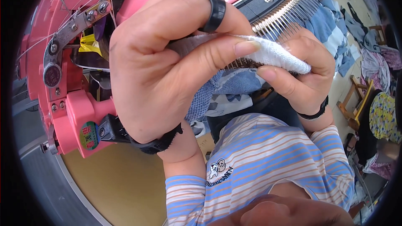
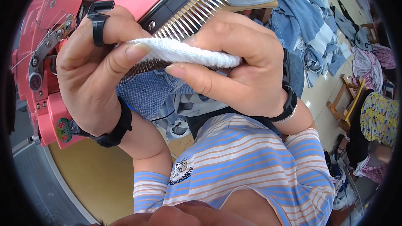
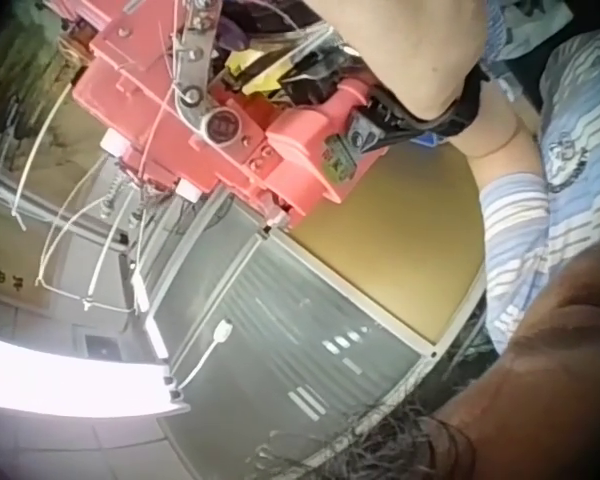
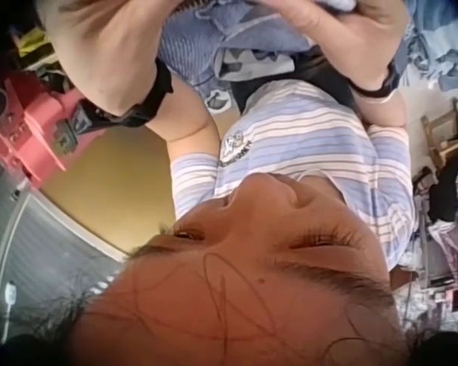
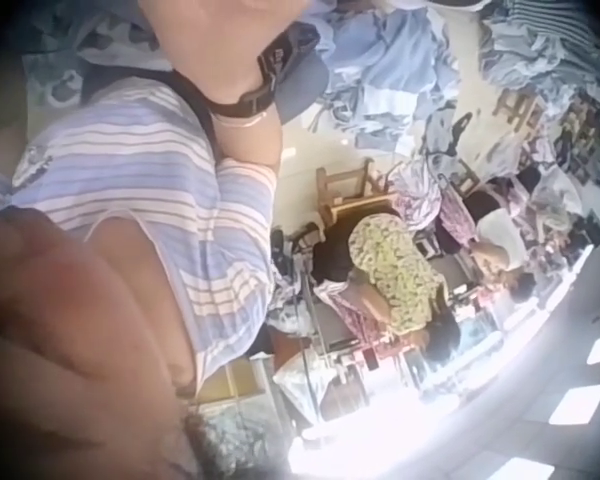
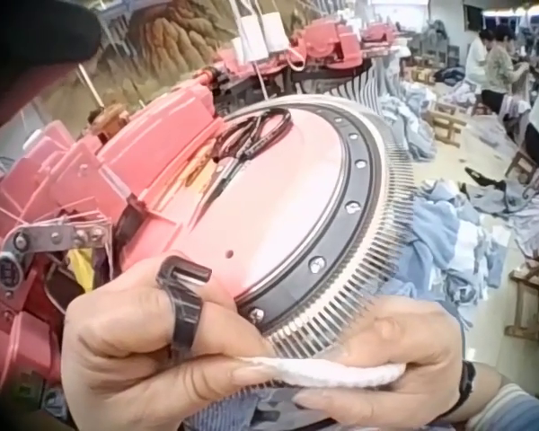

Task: The person aligns the edge of a white knitted fabric onto the needles of a circular linking machine, then positions a blue knitted garment piece over the same needles and presses it down. They continue to fit the layers onto the metal points while rotating the machine's dial to advance the work.

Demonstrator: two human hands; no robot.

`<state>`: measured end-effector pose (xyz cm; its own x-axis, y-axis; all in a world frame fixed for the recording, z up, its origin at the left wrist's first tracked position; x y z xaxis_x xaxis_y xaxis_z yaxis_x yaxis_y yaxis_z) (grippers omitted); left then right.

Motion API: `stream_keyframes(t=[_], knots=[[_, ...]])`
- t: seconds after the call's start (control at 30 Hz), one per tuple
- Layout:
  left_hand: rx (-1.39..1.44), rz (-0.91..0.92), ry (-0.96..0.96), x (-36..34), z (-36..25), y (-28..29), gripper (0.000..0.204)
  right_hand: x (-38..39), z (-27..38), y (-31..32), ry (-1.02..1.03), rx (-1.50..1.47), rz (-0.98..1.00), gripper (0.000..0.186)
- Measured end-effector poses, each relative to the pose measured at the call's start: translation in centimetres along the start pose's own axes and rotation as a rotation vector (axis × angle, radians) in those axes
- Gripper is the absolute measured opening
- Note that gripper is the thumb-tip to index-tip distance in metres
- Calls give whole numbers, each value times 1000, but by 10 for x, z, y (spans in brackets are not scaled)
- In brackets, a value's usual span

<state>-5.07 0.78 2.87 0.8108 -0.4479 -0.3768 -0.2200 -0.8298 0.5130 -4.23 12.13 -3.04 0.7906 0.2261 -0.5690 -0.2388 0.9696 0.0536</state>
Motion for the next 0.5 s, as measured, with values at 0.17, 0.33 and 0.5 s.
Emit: stream_keyframes(t=[0.17, 0.33, 0.5], knots=[[12, 4, -7, 0, 4, 1, 7, 0, -2, 1, 45, 5, -8, 24], [6, 8, 20, -5, 2, -3, 8, -1, -3, 5, 30, -4, -8, 24], [18, -17, 1, -4, 6, -2, 6, -1, -5, 6, 9, -9, -24, 23]])
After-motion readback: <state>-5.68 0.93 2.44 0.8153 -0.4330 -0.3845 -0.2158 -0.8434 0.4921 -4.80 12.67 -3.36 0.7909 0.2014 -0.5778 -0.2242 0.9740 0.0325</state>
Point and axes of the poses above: each hand's wrist, its own x-axis away from the middle knuckle, its own y-axis out of the back of the hand, z = x × y, the point moved 9 cm from there along -x, towards the middle knuckle, and after that the axes turned 2 degrees about -x, right-handed, at the moved point
